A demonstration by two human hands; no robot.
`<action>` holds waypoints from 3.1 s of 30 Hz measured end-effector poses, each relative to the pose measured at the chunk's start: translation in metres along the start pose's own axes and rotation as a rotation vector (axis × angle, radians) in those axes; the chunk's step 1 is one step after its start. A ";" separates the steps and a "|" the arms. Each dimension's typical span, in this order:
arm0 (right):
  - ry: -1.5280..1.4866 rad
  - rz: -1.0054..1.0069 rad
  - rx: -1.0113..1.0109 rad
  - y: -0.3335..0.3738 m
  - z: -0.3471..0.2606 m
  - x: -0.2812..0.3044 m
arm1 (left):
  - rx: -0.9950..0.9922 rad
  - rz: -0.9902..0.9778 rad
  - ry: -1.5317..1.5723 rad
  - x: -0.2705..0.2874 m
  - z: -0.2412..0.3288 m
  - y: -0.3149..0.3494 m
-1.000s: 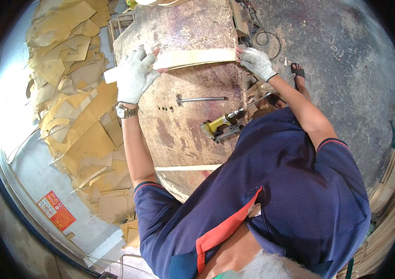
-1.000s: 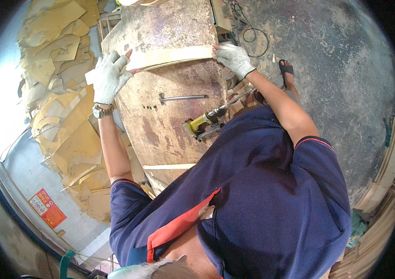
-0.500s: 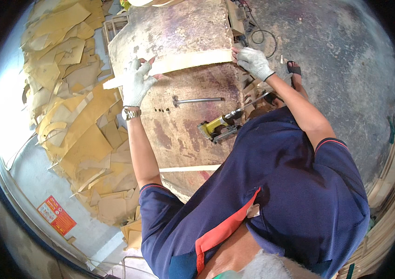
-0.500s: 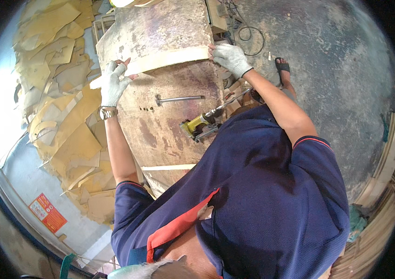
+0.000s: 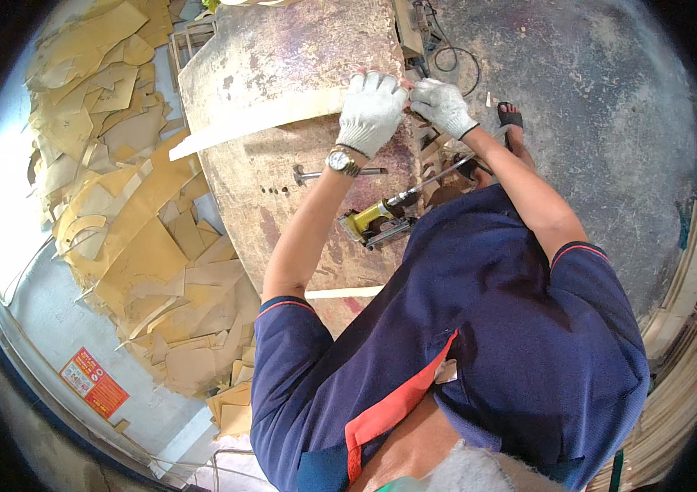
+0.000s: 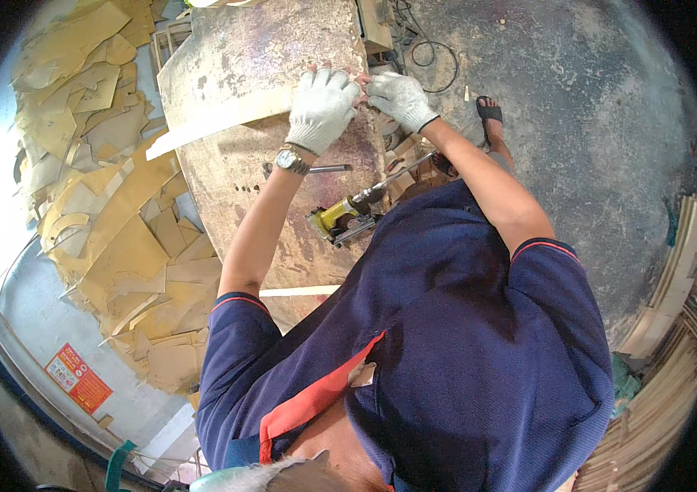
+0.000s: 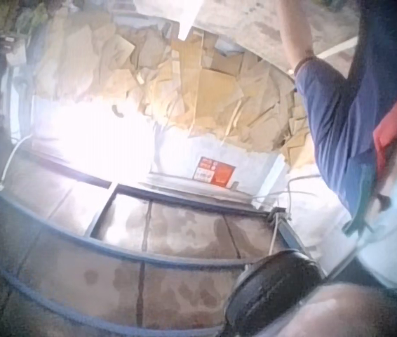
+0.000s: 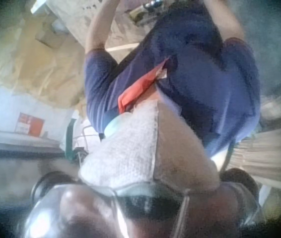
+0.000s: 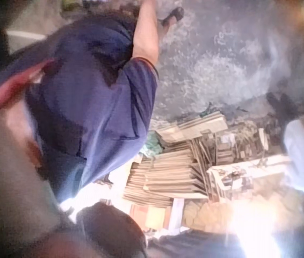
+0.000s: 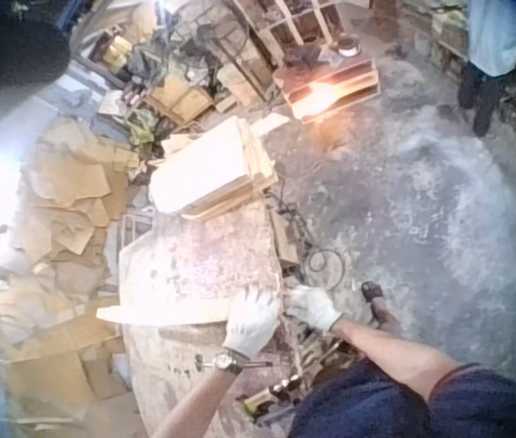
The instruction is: The person uses a nail gun to attach thin wooden strips to curved wooden pieces on a workbench. They repeatedly position the strips, fire the nail gun, and reposition the pieces to continue assembly.
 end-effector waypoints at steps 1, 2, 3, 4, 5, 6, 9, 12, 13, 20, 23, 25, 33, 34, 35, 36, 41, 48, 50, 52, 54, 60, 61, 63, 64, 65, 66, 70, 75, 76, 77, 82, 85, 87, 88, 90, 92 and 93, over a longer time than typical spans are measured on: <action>-0.002 -0.015 -0.002 -0.002 0.000 0.001 | 0.017 -0.013 0.005 -0.009 0.000 -0.002; 0.002 -0.034 -0.019 -0.003 0.000 0.004 | 0.028 -0.024 0.003 -0.016 -0.002 -0.002; 0.005 -0.056 -0.037 -0.004 -0.002 0.005 | 0.041 -0.050 0.006 -0.022 -0.006 -0.001; 0.011 -0.106 -0.082 -0.004 -0.004 0.007 | 0.061 -0.100 0.017 -0.029 -0.010 0.002; -0.033 -0.108 -0.107 -0.006 -0.008 0.009 | 0.044 -0.027 0.030 -0.031 -0.011 0.004; -0.006 0.003 -0.037 -0.005 -0.015 0.015 | 0.024 0.029 0.008 -0.034 -0.012 0.006; 0.082 0.119 -0.071 0.003 -0.037 0.026 | 0.012 0.065 0.003 -0.041 -0.014 0.006; 0.188 -0.217 0.096 0.025 -0.075 0.013 | 0.017 -0.102 -0.016 -0.044 -0.014 0.004; 0.140 -0.435 0.019 0.027 -0.092 -0.011 | 0.019 -0.115 -0.035 -0.042 -0.013 0.003; 0.184 -0.878 0.308 0.086 -0.172 -0.156 | 0.019 -0.127 -0.022 -0.032 -0.013 0.002; 0.405 -0.720 0.340 0.095 -0.175 -0.194 | 0.018 -0.184 -0.019 -0.031 -0.013 0.001; 0.462 -0.656 0.359 0.093 -0.175 -0.199 | 0.020 -0.168 -0.023 -0.029 -0.013 0.002; -0.095 -0.912 -0.082 0.096 -0.129 -0.072 | 0.014 -0.210 -0.038 -0.026 -0.012 -0.001; -0.144 -0.818 -0.040 0.101 -0.115 -0.048 | 0.019 -0.207 -0.041 -0.026 -0.012 -0.001; -0.172 -0.818 -0.124 0.107 -0.100 -0.026 | 0.023 -0.199 -0.007 -0.027 -0.012 0.000; -0.224 -0.769 -0.173 0.114 -0.087 -0.005 | 0.014 -0.176 -0.009 -0.027 -0.012 0.000; 0.022 -0.711 -0.394 0.122 -0.051 0.063 | -0.005 -0.108 -0.030 -0.029 -0.012 0.001; -0.345 -0.120 -0.594 0.092 -0.012 0.072 | 0.026 -0.152 -0.085 -0.028 -0.009 -0.001; -0.300 -0.033 -0.474 0.074 -0.006 0.069 | 0.021 -0.146 -0.088 -0.027 -0.008 -0.001; -0.304 -0.029 -0.595 0.058 -0.005 0.065 | 0.032 -0.166 -0.079 -0.027 -0.009 -0.002; -0.613 -0.061 -0.677 0.055 -0.014 0.063 | 0.036 -0.166 -0.077 -0.026 -0.008 -0.002; -0.766 0.023 -0.768 0.046 -0.030 0.046 | 0.038 -0.175 -0.095 -0.027 -0.008 -0.002; -0.728 0.054 -0.782 0.046 -0.032 0.040 | 0.034 -0.181 -0.093 -0.028 -0.009 -0.002; -0.827 0.114 -0.793 0.048 -0.033 0.032 | 0.027 -0.166 -0.094 -0.029 -0.009 -0.001; -0.867 0.135 -0.837 0.050 -0.032 0.029 | 0.023 -0.145 -0.098 -0.029 -0.009 -0.001; -0.845 0.135 -0.805 0.050 -0.032 0.028 | 0.020 -0.124 -0.099 -0.029 -0.009 -0.001; -0.816 0.128 -0.812 0.050 -0.031 0.028 | 0.021 -0.134 -0.096 -0.030 -0.009 -0.001; -0.739 0.008 -0.825 0.049 -0.028 0.034 | 0.025 -0.157 -0.089 -0.030 -0.010 0.000; -0.859 -0.022 -0.773 0.056 -0.037 0.037 | 0.024 -0.152 -0.094 -0.028 -0.010 -0.001; -0.938 0.028 -0.723 0.058 -0.040 0.037 | 0.027 -0.164 -0.099 -0.028 -0.010 -0.001; -0.906 -0.020 -0.750 0.061 -0.041 0.038 | 0.026 -0.161 -0.101 -0.028 -0.010 -0.001; -0.794 -0.100 -0.845 0.066 -0.040 0.036 | 0.026 -0.123 -0.084 -0.029 -0.011 -0.001; -0.872 -0.036 -0.793 0.063 -0.043 0.035 | 0.031 -0.135 -0.065 -0.029 -0.011 -0.002; -0.893 -0.032 -0.785 0.062 -0.048 0.035 | 0.026 -0.135 -0.049 -0.028 -0.011 -0.001; -0.862 -0.051 -0.803 0.062 -0.049 0.036 | 0.015 -0.113 -0.041 -0.027 -0.011 -0.001; -0.829 -0.070 -0.821 0.060 -0.051 0.039 | 0.006 -0.092 -0.035 -0.026 -0.011 0.000; -0.828 -0.075 -0.824 0.059 -0.053 0.042 | 0.005 -0.089 -0.036 -0.027 -0.012 0.001; -0.785 -0.106 -0.852 0.059 -0.052 0.043 | 0.011 -0.105 -0.024 -0.027 -0.012 0.000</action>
Point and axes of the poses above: each hand's wrist, its own y-axis away from the middle knuckle, its own x-axis out of the back of the hand, z = x × y, the point moved 2 cm from there along -y, towards the middle knuckle, and after that the axes turned 5 degrees about -z, right-handed, at the moved point
